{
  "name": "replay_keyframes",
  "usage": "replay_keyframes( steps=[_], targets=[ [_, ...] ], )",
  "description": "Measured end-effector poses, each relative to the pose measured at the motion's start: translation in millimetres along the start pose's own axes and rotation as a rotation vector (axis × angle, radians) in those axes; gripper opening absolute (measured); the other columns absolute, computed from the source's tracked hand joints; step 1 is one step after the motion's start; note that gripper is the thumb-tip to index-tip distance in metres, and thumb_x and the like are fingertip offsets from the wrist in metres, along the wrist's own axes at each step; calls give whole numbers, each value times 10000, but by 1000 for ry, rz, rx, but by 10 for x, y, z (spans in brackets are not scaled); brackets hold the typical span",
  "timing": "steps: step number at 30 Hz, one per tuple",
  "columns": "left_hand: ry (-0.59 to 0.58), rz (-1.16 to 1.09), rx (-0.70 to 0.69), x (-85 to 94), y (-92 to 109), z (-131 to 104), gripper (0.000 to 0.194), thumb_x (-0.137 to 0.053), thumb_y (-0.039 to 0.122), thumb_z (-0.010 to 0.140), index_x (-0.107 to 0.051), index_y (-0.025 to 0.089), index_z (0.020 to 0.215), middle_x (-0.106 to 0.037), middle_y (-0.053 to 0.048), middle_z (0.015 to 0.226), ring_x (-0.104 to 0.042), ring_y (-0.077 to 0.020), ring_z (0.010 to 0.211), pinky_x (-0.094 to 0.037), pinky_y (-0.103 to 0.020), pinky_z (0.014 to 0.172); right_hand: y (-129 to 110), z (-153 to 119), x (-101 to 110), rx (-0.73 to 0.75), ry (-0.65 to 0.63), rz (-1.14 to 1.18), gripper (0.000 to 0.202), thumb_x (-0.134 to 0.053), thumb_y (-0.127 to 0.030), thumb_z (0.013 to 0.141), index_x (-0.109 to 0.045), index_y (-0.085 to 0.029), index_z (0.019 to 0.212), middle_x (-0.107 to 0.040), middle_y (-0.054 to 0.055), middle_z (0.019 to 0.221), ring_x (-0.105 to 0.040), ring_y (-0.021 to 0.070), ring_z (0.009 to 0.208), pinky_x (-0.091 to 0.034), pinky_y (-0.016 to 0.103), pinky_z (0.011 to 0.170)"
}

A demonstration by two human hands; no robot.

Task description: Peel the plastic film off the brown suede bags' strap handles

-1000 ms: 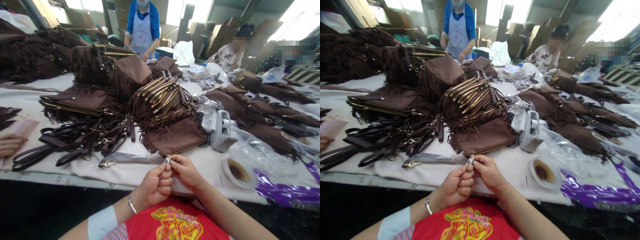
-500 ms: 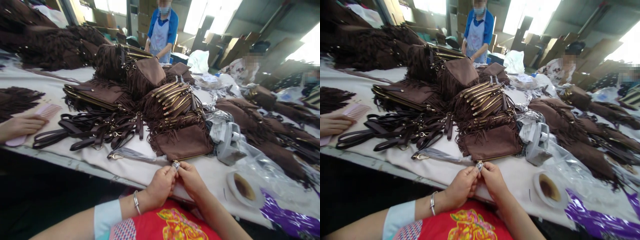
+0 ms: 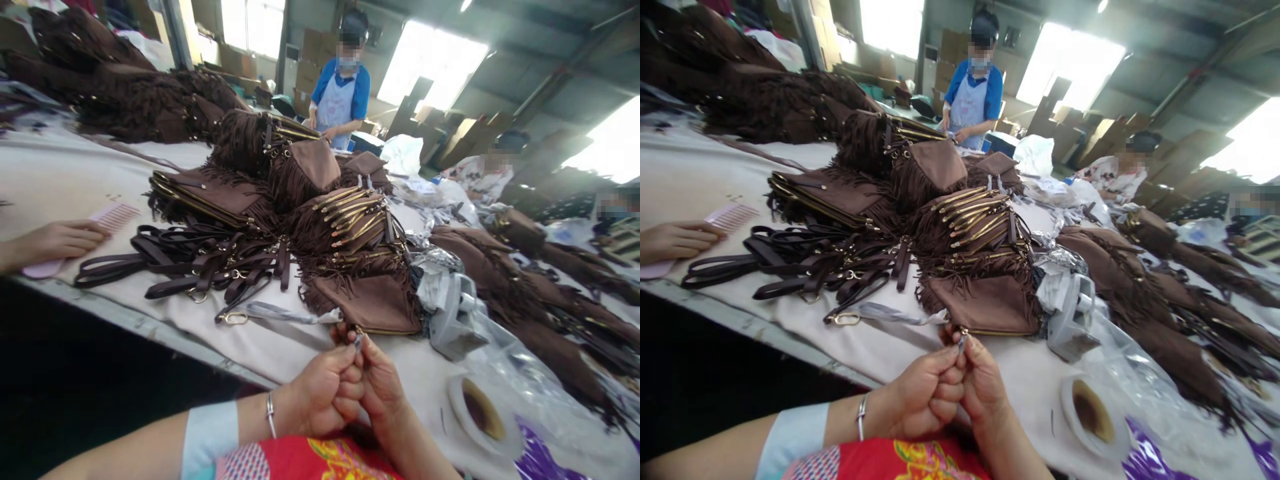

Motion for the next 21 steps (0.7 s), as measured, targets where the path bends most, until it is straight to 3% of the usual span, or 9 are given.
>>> replay_keyframes(
  steps=[4,10,14,17,21],
  targets=[
    [-115,-120,96,-82,68,-71,247,-561,310,912,-426,180,751,-171,112,531,-73,-27,397,-83,-104,367,-64,64,-152,35,-100,-80,340,-795,-540,591,-614,-255,628,-699,49,885,-627,242,983,-524,368,837],
    [-110,-12,56,-98,92,-78,273,-582,324,889,-411,181,732,-171,114,529,-53,-28,407,-70,-119,367,-125,27,-141,42,-137,-118,345,-798,-542,618,-652,-241,702,-698,62,930,-612,246,970,-491,375,886],
    [56,220,-126,-16,76,-61,252,-571,399,887,-439,195,819,-243,111,551,-92,-37,421,-83,-150,389,-88,-77,-38,-92,-225,-70,444,-707,-660,684,-681,-222,757,-673,43,788,-606,215,843,-481,362,857],
    [175,437,-199,32,30,-52,294,-556,458,881,-413,213,806,-259,108,555,-124,-47,425,-82,-179,401,-44,-117,37,-68,-182,-24,369,-749,-583,694,-669,-230,768,-659,6,769,-590,176,774,-477,322,825],
    [213,588,-258,35,-17,-33,312,-553,485,864,-413,215,793,-284,98,575,-190,-57,445,-121,-198,421,5,-110,68,-27,-97,50,307,-780,-500,702,-659,-221,747,-642,-21,697,-545,136,636,-466,264,662]
  ],
)
Point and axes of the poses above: each hand's wrist, its own z-axis towards the middle knuckle, its own x-axis out of the back of the hand, y = z × x, the point moved 3 cm from there along z, towards the middle knuckle
